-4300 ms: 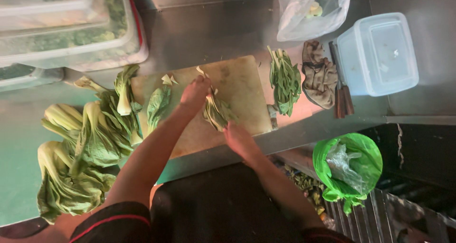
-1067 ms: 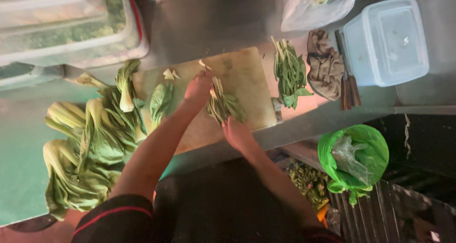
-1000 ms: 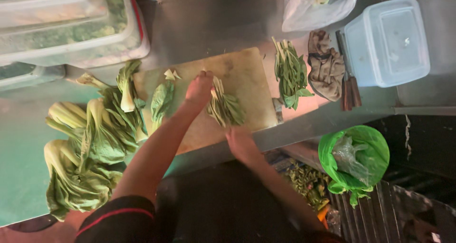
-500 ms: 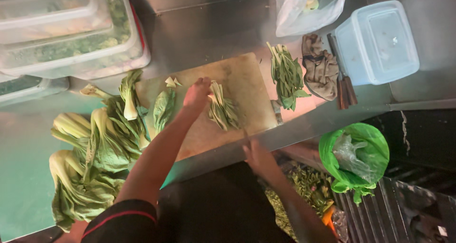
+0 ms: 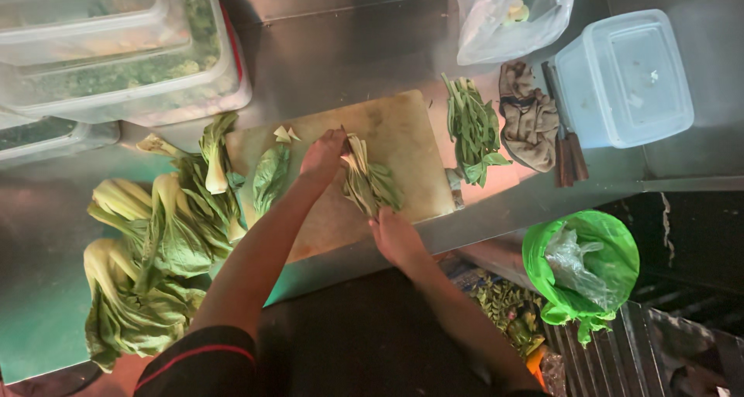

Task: The person trims leafy green vegetables at a stainless steel prep counter. They pick up each head of bok choy, tear off and discard outer leaves and stems into a green waste bin, cut pieces with a knife on a cutting board, and stack the trimmed leaves in piles on the counter.

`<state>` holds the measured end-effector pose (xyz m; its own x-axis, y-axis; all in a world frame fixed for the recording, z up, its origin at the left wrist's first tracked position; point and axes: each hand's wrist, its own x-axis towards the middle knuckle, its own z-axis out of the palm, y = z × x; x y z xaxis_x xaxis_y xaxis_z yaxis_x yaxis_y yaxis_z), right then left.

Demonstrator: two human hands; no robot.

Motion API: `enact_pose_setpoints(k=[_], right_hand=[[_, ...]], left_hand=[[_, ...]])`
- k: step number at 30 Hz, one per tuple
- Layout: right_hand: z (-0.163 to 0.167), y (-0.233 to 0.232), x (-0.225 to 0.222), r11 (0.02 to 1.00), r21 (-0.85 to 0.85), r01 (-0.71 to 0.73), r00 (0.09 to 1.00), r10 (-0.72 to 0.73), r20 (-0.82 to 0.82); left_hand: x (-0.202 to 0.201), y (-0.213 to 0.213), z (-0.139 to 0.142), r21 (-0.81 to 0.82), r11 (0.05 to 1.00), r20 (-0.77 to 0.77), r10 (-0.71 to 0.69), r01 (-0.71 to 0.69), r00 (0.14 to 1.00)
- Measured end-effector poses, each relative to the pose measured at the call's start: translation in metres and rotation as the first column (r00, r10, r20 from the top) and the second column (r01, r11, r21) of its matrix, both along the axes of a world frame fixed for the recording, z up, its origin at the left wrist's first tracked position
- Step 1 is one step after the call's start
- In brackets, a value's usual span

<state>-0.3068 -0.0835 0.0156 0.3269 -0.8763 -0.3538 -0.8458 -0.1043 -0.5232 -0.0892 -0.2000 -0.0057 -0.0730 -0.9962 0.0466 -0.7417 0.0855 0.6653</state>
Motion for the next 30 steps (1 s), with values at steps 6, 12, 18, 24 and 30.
enact_pose_setpoints(k=[6, 12, 18, 24, 30], right_hand=[[-0.001, -0.024, 0.021, 0.998, 0.038, -0.051, 0.986, 0.056, -0.155], [-0.037, 0.014, -0.007, 0.987, -0.137, -0.079, 0.994, 0.068, -0.081], [-0.024, 0.152, -0.113, 0.933, 0.359, 0.039, 0.980, 0.033, -0.194], [0.023, 0.158, -0.127, 0.940, 0.296, 0.169, 0.982, -0.136, -0.129], [-0.016, 0.044, -0.040, 0.992, -0.099, 0.076, 0.997, -0.074, 0.023]], left_hand=[[-0.001, -0.003, -0.005, 0.027, 0.999, -0.002, -0.018, 0.019, 1.000], [-0.010, -0.001, -0.023, 0.075, 0.997, 0.078, 0.009, -0.015, 0.997], [-0.008, -0.004, -0.040, 0.049, 0.998, 0.051, 0.024, -0.026, 0.998], [0.001, 0.002, -0.038, 0.125, 0.992, -0.183, 0.029, -0.006, 0.983], [0.005, 0.005, -0.031, 0.090, 0.996, -0.199, 0.047, -0.030, 0.979]])
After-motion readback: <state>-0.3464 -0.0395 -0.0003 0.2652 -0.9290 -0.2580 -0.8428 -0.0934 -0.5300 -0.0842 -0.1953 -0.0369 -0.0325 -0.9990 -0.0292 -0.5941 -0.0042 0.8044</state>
